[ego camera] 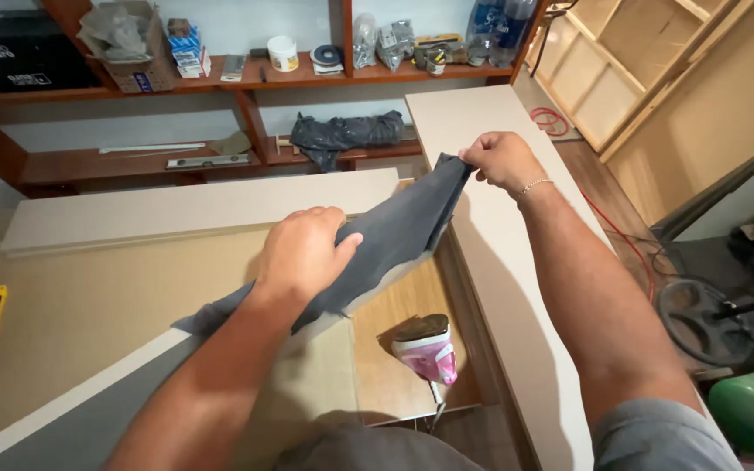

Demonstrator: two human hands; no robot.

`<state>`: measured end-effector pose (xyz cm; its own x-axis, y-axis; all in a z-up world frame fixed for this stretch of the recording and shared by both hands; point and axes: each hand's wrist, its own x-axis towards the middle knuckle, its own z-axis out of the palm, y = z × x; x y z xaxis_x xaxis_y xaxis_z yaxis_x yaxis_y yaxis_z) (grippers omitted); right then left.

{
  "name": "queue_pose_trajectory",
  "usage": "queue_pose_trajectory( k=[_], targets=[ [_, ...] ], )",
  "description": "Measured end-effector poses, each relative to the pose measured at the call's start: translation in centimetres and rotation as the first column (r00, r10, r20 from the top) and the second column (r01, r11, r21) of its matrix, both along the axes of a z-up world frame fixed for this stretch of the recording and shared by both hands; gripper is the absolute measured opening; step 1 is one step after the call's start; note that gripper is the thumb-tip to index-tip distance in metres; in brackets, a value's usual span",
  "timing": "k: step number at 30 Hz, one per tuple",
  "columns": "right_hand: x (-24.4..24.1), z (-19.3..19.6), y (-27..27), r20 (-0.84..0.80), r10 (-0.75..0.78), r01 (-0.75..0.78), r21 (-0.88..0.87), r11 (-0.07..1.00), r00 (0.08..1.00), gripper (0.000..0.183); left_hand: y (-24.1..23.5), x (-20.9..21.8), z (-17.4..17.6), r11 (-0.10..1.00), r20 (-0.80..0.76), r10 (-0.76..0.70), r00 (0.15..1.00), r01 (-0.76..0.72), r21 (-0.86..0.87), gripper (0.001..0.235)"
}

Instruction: Ironing a dark fabric strip onto the edge of a white wooden board

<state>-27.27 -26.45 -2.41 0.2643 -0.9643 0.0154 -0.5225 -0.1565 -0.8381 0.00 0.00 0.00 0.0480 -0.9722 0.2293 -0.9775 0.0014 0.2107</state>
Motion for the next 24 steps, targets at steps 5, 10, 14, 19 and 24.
queue_pose_trajectory(
  k=[5,10,14,19,24],
  targets=[
    [-0.3,0.4,2.7,-0.016,-0.049,0.048,-0.078,0.996,0.999,0.024,-0.3,0.2,-1.1,0.999,-0.078,0.036,0.996,-0.033,0.041,0.033],
    [-4.3,-3.1,9.8,-0.063,-0.146,0.129,-0.221,0.967,0.987,0.037,-0.5,0.3,-1.3,0.992,-0.152,0.079,0.985,-0.062,0.114,0.035],
    [-7.7,-5.4,21.5,-0.506,0.018,-0.002,0.032,0.999,0.862,0.04,-0.3,0.0,-0.6,0.981,-0.171,0.081,0.982,-0.048,0.189,0.034],
    [-5.7,-6.7,30.9,-0.27,0.199,0.002,0.597,0.802,0.942,0.08,-0.3,0.0,-0.6,0.992,-0.293,0.085,0.952,-0.052,0.119,0.034],
    [-4.4,-18.4,31.6,-0.225,-0.048,0.115,0.297,0.948,0.973,0.028,0.3,-0.2,1.7,0.971,-0.305,0.158,0.939,-0.092,0.219,0.028]
  ],
)
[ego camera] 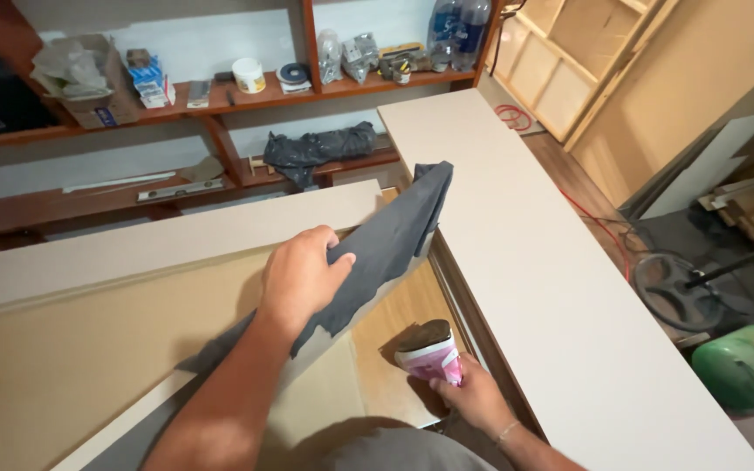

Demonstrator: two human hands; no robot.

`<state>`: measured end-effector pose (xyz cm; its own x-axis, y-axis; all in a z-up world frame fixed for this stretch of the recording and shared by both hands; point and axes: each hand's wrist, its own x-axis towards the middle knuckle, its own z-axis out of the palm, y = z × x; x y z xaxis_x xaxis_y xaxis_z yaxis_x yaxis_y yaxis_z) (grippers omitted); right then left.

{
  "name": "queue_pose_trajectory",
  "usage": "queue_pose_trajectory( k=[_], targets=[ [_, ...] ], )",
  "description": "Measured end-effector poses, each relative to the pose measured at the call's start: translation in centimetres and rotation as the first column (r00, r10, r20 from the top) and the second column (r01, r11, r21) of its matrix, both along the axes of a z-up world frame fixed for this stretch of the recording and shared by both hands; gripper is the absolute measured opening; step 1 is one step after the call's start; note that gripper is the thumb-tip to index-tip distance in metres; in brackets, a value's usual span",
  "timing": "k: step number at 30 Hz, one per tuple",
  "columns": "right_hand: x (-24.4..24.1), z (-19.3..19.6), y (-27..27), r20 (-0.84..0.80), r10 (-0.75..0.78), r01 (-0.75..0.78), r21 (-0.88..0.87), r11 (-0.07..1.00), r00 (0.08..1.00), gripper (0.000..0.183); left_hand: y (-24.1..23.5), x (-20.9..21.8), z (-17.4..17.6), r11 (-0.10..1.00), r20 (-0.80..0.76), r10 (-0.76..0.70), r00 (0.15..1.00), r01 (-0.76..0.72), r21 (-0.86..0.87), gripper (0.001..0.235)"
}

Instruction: Ironing a dark fabric strip onto the edge of a white wooden board

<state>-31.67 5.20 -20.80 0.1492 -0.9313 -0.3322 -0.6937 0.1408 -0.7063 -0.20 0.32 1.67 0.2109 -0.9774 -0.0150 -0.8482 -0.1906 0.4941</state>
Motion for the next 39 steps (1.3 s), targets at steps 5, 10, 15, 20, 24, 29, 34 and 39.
queue_pose_trajectory(
  k=[5,10,15,20,24,29,34,39],
  targets=[
    [1.5,0.3,-1.2,0.214,-0.156,0.147,0.056,0.987,0.964,0.017,-0.3,0.2,-0.4,0.999,0.011,-0.025,1.0,0.026,-0.042,0.031],
    [4.3,11.4,-2.5,0.364,-0.318,0.267,0.186,0.946,0.875,0.027,0.0,0.1,-0.3,0.998,0.026,-0.03,0.999,0.032,-0.06,0.026],
    [4.5,23.8,-5.2,0.397,-0.052,0.172,-0.273,0.947,0.916,0.029,-0.2,-0.1,-1.3,0.992,0.076,-0.079,0.994,0.085,-0.089,0.033],
    [5.9,34.9,-8.4,0.236,0.114,0.015,-0.484,0.875,0.965,0.024,-0.3,-0.5,-1.8,0.988,0.068,-0.078,0.995,0.086,-0.131,0.031],
    [7.4,38.8,-15.1,-0.288,0.054,-0.207,-0.536,0.818,0.956,0.034,0.1,-0.5,-0.8,0.988,0.041,-0.089,0.995,0.094,-0.123,0.03],
    [8.5,35.3,-25.7,-0.546,0.03,-0.297,-0.409,0.863,0.837,0.044,-0.2,-0.5,-1.3,0.988,0.047,-0.088,0.995,0.093,-0.125,0.029],
    [9.5,33.6,-28.6,-0.614,0.118,-0.388,-0.327,0.862,0.78,0.042,0.1,-0.6,-1.2,0.983,0.056,-0.096,0.994,0.104,-0.149,0.028],
    [9.6,32.4,-28.9,-0.608,0.151,-0.407,-0.308,0.86,0.779,0.044,0.2,-0.9,-1.2,0.984,0.053,-0.102,0.993,0.109,-0.143,0.028]
  ],
)
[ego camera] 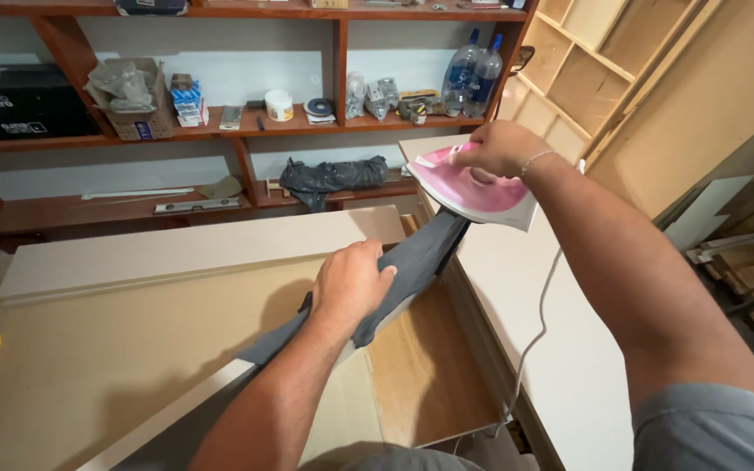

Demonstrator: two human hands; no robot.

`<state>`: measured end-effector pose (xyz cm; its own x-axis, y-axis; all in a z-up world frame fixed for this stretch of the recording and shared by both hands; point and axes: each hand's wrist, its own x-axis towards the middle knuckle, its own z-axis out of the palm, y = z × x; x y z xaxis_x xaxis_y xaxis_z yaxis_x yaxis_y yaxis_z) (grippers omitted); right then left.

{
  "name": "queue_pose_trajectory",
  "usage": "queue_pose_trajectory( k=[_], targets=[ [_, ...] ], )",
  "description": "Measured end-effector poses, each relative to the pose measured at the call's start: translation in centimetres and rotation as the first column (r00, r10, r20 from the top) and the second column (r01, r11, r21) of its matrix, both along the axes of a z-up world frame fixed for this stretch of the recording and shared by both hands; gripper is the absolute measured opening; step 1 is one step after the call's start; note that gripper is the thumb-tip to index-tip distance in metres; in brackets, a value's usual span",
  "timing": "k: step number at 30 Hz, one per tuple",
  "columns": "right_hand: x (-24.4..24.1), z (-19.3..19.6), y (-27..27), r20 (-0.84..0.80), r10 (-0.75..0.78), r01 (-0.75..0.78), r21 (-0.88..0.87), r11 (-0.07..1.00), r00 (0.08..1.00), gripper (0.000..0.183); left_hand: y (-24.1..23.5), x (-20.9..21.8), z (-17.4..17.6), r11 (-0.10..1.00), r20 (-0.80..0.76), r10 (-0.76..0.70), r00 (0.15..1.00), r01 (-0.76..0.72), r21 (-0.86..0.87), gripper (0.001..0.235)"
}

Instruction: Ironing a dark fabric strip onto the edge of a white wooden board

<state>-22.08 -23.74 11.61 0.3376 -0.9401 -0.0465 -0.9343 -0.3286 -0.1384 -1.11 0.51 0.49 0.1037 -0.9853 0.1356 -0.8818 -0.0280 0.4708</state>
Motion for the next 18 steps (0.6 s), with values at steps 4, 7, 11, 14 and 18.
queue_pose_trajectory(
  k=[4,7,11,14,18],
  targets=[
    [0.3,1.7,4.2,-0.074,0.13,-0.133,-0.047,0.99,0.989,0.051,0.2,-0.1,-0.1,1.0,0.003,0.011,1.0,-0.011,0.006,0.028],
    [-0.2,1.9,4.6,-0.056,0.213,-0.216,-0.063,0.974,0.976,0.055,0.4,-0.4,-0.1,1.0,-0.001,0.008,1.0,-0.008,0.012,0.029],
    [-2.0,-1.3,0.9,-0.175,0.432,-0.466,-0.326,0.823,0.885,0.054,0.3,-0.6,-0.3,1.0,0.047,0.018,0.999,-0.018,0.006,0.028],
    [-3.2,-3.4,-1.0,-0.216,0.563,-0.578,-0.541,0.611,0.798,0.055,0.5,-0.5,0.1,1.0,0.044,0.021,0.999,-0.021,0.012,0.028],
    [-2.4,-4.7,0.3,-0.205,0.524,-0.439,-0.817,0.374,0.827,0.057,0.6,-0.4,0.3,1.0,0.021,0.018,1.0,-0.019,0.006,0.029]
  ],
)
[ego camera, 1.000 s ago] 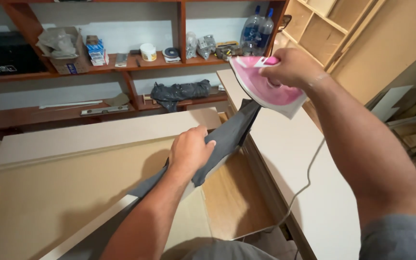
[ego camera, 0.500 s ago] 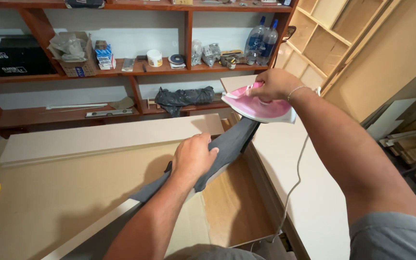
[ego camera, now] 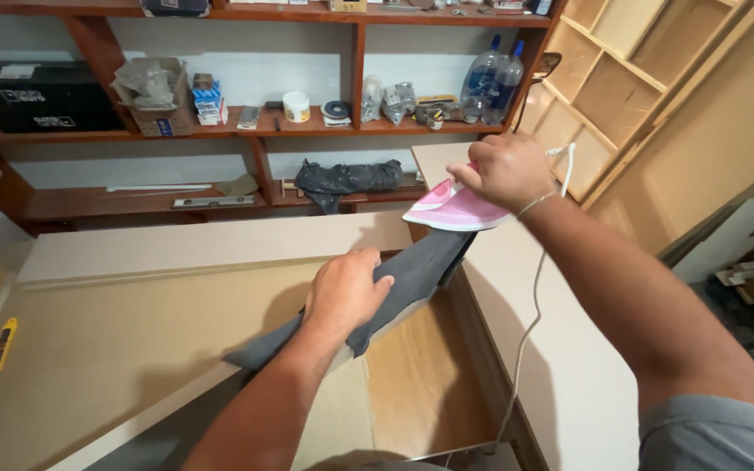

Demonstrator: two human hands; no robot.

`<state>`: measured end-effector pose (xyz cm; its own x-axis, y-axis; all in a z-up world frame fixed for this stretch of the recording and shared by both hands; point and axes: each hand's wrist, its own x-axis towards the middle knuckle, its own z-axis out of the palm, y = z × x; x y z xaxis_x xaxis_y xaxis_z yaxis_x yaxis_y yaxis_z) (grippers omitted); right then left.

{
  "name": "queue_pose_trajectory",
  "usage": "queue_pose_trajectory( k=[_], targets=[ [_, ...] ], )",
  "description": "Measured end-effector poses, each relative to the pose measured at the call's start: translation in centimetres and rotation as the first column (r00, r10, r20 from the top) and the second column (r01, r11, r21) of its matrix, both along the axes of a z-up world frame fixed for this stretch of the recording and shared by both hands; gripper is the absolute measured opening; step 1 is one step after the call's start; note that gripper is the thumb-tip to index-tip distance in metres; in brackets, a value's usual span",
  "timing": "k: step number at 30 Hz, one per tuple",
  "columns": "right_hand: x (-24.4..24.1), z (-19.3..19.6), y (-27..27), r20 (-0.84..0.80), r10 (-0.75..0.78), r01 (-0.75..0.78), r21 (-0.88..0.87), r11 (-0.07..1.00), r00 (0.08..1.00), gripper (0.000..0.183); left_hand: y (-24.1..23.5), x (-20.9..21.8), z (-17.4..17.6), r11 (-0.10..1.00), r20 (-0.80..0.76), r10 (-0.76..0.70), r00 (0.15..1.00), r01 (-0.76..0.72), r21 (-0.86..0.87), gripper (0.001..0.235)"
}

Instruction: Ironing a dark fabric strip onto the edge of a white wooden board

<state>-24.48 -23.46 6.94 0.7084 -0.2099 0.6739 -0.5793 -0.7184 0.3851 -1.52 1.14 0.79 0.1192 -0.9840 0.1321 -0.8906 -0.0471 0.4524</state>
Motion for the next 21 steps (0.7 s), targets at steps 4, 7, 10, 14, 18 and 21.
queue_pose_trajectory(
  k=[4,7,10,14,18,21],
  targets=[
    [1.5,-1.5,1.9,0.139,-0.227,0.215,0.095,0.972,0.964,0.056,-0.3,0.2,-0.2,1.0,0.027,0.0,1.0,0.0,0.0,0.028],
    [1.0,-2.0,0.9,0.135,-0.186,0.16,0.185,0.97,0.973,0.054,0.1,0.1,0.3,1.0,0.031,-0.004,1.0,0.004,-0.002,0.028],
    [0.2,-2.2,-0.7,0.136,-0.01,-0.011,0.15,0.989,0.991,0.048,0.2,0.1,0.8,1.0,0.006,0.011,1.0,-0.011,-0.008,0.027],
    [-1.0,-2.2,-2.5,0.119,0.192,-0.205,0.108,0.973,0.974,0.046,0.2,0.1,0.6,1.0,0.003,0.011,1.0,-0.011,0.002,0.028],
    [-1.4,-2.1,-3.3,0.155,0.232,-0.247,0.081,0.966,0.96,0.048,0.4,-0.1,1.0,1.0,0.009,0.019,1.0,-0.019,0.018,0.028],
    [-0.6,-2.1,-2.7,0.143,0.271,-0.286,0.092,0.954,0.952,0.047,0.3,0.0,1.0,0.999,0.017,0.023,1.0,-0.023,0.034,0.029]
  ],
)
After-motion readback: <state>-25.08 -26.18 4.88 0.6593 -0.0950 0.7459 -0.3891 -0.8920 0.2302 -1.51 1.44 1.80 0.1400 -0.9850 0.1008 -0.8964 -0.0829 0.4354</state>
